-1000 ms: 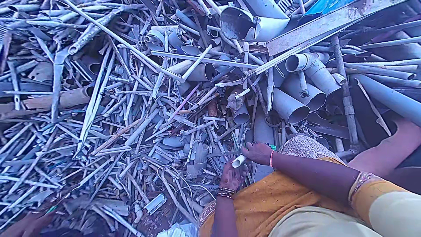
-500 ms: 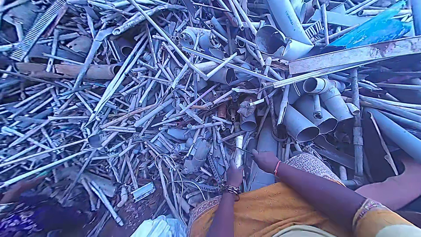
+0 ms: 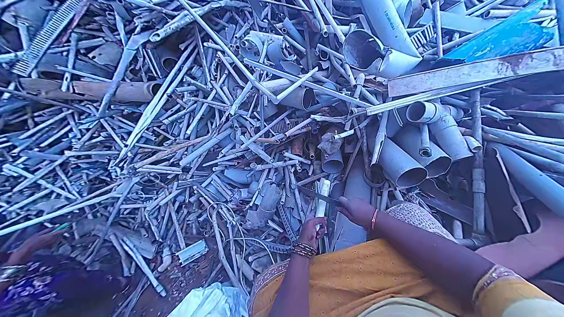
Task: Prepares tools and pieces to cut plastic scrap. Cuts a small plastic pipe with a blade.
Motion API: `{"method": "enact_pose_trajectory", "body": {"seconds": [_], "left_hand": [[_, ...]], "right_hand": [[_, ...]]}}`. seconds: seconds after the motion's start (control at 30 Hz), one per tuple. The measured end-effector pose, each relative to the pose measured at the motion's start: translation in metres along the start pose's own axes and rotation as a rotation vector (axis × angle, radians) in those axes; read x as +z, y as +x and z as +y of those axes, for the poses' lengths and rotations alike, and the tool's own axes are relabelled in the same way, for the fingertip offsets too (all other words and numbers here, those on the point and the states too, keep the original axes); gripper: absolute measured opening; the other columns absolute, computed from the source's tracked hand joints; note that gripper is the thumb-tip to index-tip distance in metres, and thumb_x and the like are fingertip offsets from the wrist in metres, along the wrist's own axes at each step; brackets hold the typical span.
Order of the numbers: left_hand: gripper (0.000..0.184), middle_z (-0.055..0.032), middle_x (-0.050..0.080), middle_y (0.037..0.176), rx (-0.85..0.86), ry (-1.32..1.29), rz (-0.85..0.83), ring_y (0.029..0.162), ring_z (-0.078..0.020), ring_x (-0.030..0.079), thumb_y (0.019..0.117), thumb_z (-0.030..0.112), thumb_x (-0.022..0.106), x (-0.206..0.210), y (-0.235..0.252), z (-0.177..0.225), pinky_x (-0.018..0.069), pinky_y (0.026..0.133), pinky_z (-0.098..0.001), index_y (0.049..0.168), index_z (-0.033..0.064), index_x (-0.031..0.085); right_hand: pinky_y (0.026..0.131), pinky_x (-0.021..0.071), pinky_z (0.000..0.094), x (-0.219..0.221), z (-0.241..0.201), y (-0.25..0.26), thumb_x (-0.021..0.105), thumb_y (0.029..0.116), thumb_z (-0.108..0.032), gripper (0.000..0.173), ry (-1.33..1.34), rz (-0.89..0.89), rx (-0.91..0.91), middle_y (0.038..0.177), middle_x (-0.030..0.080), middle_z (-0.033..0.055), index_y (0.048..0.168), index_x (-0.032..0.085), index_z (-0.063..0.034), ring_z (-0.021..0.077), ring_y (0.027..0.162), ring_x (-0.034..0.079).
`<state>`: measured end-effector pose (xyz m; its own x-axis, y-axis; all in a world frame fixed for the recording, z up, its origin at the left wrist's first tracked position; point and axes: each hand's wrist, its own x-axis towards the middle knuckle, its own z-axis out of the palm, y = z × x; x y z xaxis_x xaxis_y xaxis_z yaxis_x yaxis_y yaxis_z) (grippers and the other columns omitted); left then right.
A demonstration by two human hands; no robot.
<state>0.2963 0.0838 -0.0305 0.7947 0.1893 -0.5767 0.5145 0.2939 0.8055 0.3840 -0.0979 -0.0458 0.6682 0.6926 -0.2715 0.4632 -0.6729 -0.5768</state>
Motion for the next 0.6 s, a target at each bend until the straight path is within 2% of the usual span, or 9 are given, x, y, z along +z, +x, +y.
{"method": "enact_pose_trajectory", "body": {"seconds": [0.07, 0.1, 0.17, 0.2, 0.27, 0.3, 0.5, 0.57, 0.6], "left_hand": [[0.047, -0.0072, 0.055, 0.080, 0.002, 0.163, 0.034, 0.049, -0.0067, 0.045, 0.0974, -0.005, 0.053, 0.005, -0.002, -0.001, 0.0365, 0.042, -0.0195, 0.142, 0.0009, 0.042], [0.058, -0.0143, 0.059, 0.096, 0.002, 0.288, 0.048, 0.056, -0.0118, 0.050, 0.0975, -0.004, 0.059, 0.007, -0.004, 0.001, 0.0418, 0.049, -0.0251, 0.151, 0.0014, 0.036], [0.067, -0.0193, 0.064, 0.105, 0.050, 0.595, 0.104, 0.064, -0.0162, 0.061, 0.0982, 0.009, 0.069, 0.008, -0.001, 0.000, 0.0524, 0.058, -0.0304, 0.153, -0.0021, 0.032], [0.066, -0.0227, 0.064, 0.114, 0.079, 0.720, 0.130, 0.078, -0.0216, 0.066, 0.0984, 0.015, 0.070, 0.007, 0.002, -0.002, 0.0563, 0.072, -0.0360, 0.151, -0.0046, 0.035], [0.063, -0.0303, 0.058, 0.136, 0.126, 0.862, 0.152, 0.122, -0.0367, 0.062, 0.0989, 0.020, 0.070, 0.003, 0.005, -0.004, 0.0469, 0.108, -0.0488, 0.148, -0.0082, 0.042], [0.061, -0.0311, 0.055, 0.140, 0.140, 0.913, 0.153, 0.132, -0.0391, 0.056, 0.1003, 0.021, 0.068, 0.003, 0.005, -0.003, 0.0406, 0.115, -0.0505, 0.148, -0.0087, 0.043], [0.058, -0.0323, 0.049, 0.146, 0.098, 0.822, 0.105, 0.136, -0.0399, 0.051, 0.1034, 0.010, 0.059, 0.009, 0.004, -0.003, 0.0407, 0.114, -0.0517, 0.152, -0.0085, 0.033], [0.055, -0.0316, 0.053, 0.140, 0.106, 0.738, 0.074, 0.125, -0.0376, 0.058, 0.1029, 0.007, 0.058, 0.010, 0.005, -0.004, 0.0459, 0.107, -0.0495, 0.150, -0.0083, 0.036], [0.053, -0.0300, 0.055, 0.134, 0.106, 0.689, 0.059, 0.111, -0.0336, 0.060, 0.1028, 0.006, 0.058, 0.010, 0.004, -0.005, 0.0494, 0.097, -0.0462, 0.149, -0.0078, 0.037]], "right_hand": [[0.094, 0.0491, 0.0585, -0.006, 0.015, 0.009, 0.038, 0.1128, -0.034, 0.045, 0.149, 0.054, 0.181, 0.112, 0.065, 0.0267, 0.137, 0.048, 0.0019, 0.0420, 0.108, 0.066], [0.094, 0.0489, 0.0568, -0.007, 0.023, 0.012, 0.039, 0.1127, -0.034, 0.045, 0.251, 0.097, 0.213, 0.111, 0.065, 0.0256, 0.139, 0.049, 0.0017, 0.0397, 0.104, 0.066], [0.087, 0.0494, 0.0544, -0.007, 0.028, 0.011, 0.039, 0.1126, -0.034, 0.044, 0.356, 0.175, 0.201, 0.102, 0.063, 0.0219, 0.135, 0.050, 0.0013, 0.0360, 0.092, 0.064], [0.085, 0.0499, 0.0539, -0.007, 0.026, 0.009, 0.038, 0.1125, -0.035, 0.043, 0.370, 0.221, 0.187, 0.097, 0.063, 0.0205, 0.131, 0.051, 0.0014, 0.0354, 0.088, 0.064], [0.080, 0.0509, 0.0500, -0.004, 0.022, 0.003, 0.035, 0.1125, -0.034, 0.043, 0.409, 0.309, 0.148, 0.088, 0.061, 0.0161, 0.128, 0.052, 0.0024, 0.0311, 0.080, 0.063], [0.078, 0.0515, 0.0476, -0.003, 0.023, 0.003, 0.033, 0.1127, -0.034, 0.044, 0.417, 0.317, 0.123, 0.086, 0.060, 0.0141, 0.127, 0.052, 0.0024, 0.0286, 0.076, 0.062], [0.086, 0.0509, 0.0518, -0.009, 0.025, 0.009, 0.031, 0.1140, -0.032, 0.044, 0.332, 0.138, 0.134, 0.098, 0.064, 0.0203, 0.131, 0.052, 0.0025, 0.0344, 0.089, 0.066], [0.087, 0.0506, 0.0523, -0.007, 0.023, 0.015, 0.031, 0.1141, -0.032, 0.043, 0.341, 0.115, 0.180, 0.099, 0.064, 0.0209, 0.131, 0.052, 0.0013, 0.0351, 0.089, 0.065], [0.087, 0.0506, 0.0529, -0.004, 0.020, 0.017, 0.031, 0.1141, -0.033, 0.043, 0.342, 0.100, 0.184, 0.100, 0.064, 0.0215, 0.131, 0.052, 0.0015, 0.0355, 0.089, 0.066]]}}
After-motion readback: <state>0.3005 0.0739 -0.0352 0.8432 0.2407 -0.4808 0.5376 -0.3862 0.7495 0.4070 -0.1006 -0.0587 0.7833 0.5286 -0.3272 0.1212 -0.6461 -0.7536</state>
